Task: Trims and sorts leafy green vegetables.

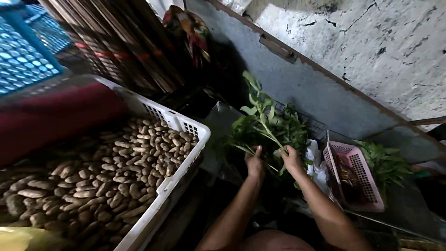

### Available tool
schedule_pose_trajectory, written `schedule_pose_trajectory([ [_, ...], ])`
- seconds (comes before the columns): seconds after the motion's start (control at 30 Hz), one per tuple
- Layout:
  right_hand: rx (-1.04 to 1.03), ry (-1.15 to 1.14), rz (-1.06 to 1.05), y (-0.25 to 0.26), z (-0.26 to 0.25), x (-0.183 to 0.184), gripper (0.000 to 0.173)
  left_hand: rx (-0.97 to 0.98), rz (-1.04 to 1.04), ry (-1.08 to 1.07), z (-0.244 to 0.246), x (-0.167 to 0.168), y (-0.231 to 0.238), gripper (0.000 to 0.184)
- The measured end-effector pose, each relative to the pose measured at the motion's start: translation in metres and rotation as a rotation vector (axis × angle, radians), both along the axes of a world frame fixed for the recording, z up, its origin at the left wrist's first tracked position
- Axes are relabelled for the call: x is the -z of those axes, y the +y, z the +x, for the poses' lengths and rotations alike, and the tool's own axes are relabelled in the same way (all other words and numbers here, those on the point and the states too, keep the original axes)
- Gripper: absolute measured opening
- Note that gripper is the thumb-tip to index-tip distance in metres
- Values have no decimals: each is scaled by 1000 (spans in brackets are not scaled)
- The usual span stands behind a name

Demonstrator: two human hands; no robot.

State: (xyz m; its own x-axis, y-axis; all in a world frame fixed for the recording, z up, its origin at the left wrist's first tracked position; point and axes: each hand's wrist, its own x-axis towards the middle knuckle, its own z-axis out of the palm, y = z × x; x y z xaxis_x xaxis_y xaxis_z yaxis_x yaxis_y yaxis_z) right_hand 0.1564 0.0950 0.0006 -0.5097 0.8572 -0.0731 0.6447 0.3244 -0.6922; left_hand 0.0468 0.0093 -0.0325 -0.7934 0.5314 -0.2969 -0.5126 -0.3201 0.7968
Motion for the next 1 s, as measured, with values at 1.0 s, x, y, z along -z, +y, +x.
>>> schedule_pose_trajectory([
  [1.0, 105, -498, 58, 48, 119, 42, 88, -14, 167, 364, -64, -83, -2, 35],
])
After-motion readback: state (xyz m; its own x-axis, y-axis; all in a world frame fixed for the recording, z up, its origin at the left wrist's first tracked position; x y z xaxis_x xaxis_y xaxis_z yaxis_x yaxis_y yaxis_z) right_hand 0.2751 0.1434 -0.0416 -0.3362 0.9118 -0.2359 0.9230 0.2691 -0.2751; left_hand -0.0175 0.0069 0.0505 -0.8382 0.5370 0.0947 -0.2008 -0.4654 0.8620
